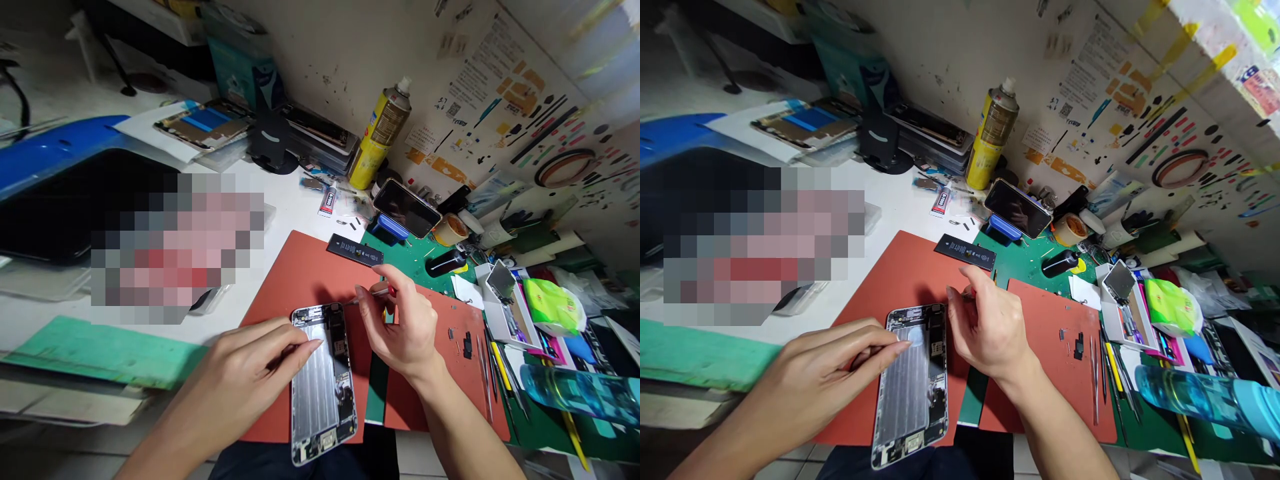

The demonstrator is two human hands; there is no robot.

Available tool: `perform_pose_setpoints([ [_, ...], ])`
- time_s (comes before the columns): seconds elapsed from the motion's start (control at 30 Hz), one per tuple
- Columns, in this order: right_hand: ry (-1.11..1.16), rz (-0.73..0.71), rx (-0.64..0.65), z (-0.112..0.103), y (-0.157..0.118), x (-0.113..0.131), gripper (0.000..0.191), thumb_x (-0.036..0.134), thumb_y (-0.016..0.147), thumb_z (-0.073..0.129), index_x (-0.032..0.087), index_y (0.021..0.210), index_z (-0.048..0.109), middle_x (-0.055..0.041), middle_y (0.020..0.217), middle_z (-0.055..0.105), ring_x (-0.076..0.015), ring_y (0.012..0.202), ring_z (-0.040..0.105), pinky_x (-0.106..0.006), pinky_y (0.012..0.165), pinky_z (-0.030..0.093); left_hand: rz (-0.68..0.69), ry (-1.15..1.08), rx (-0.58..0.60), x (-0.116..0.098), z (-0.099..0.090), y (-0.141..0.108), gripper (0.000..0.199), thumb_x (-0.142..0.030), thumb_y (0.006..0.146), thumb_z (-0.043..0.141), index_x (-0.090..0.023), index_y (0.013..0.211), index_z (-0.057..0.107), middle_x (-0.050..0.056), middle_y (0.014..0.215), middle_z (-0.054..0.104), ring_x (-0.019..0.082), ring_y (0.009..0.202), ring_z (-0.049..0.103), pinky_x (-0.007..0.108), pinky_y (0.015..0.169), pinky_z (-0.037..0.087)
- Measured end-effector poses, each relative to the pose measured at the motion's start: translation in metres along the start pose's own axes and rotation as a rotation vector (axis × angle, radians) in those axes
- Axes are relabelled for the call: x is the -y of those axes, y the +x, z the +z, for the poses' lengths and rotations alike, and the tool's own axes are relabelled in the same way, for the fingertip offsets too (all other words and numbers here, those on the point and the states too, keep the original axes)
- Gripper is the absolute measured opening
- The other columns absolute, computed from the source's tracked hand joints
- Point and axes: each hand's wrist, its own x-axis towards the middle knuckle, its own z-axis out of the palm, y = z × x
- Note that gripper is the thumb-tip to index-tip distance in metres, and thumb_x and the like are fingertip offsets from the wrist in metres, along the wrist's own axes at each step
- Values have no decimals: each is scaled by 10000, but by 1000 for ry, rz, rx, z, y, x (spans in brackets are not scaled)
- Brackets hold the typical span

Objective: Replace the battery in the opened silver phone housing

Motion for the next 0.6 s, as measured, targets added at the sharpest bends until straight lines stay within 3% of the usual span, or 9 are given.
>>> perform_pose_setpoints([
  [0.27, 120, -165, 211, -14, 7, 1, 349, 96, 1085, 504, 112, 1434, 505, -82, 961, 765, -194, 798, 744, -329, 664, 599, -15, -13, -4, 1, 0, 0, 253, -296, 1119, 568, -229, 895, 663, -54, 766, 654, 83, 610, 587, 246, 606, 443],
  [0.37, 104, -195, 230, -15, 9, 1, 311, 96, 1100, 498, 105, 1410, 525, -74, 928, 765, -182, 767, 731, -317, 647, 576, -24, -14, -1, 1, 1, -1, 242, -306, 1118, 574, -232, 912, 676, -56, 768, 660, 85, 606, 580, 251, 603, 440],
  [0.5, 21, -231, 155, -11, 13, 3, 268, 148, 1110, 569, 127, 1376, 549, 3, 771, 704, -149, 595, 618, -306, 535, 479, -43, -28, -1, 0, 0, -1, 256, -326, 1113, 580, -232, 906, 697, -50, 767, 676, 92, 603, 584, 261, 591, 435],
  [0.6, 25, -239, 160, -10, 16, 5, 247, 153, 1099, 551, 140, 1346, 556, -5, 790, 696, -158, 613, 614, -314, 547, 481, -49, -48, -4, 0, 0, 1, 267, -315, 1105, 574, -224, 894, 710, -37, 782, 696, 98, 619, 615, 262, 601, 450],
])
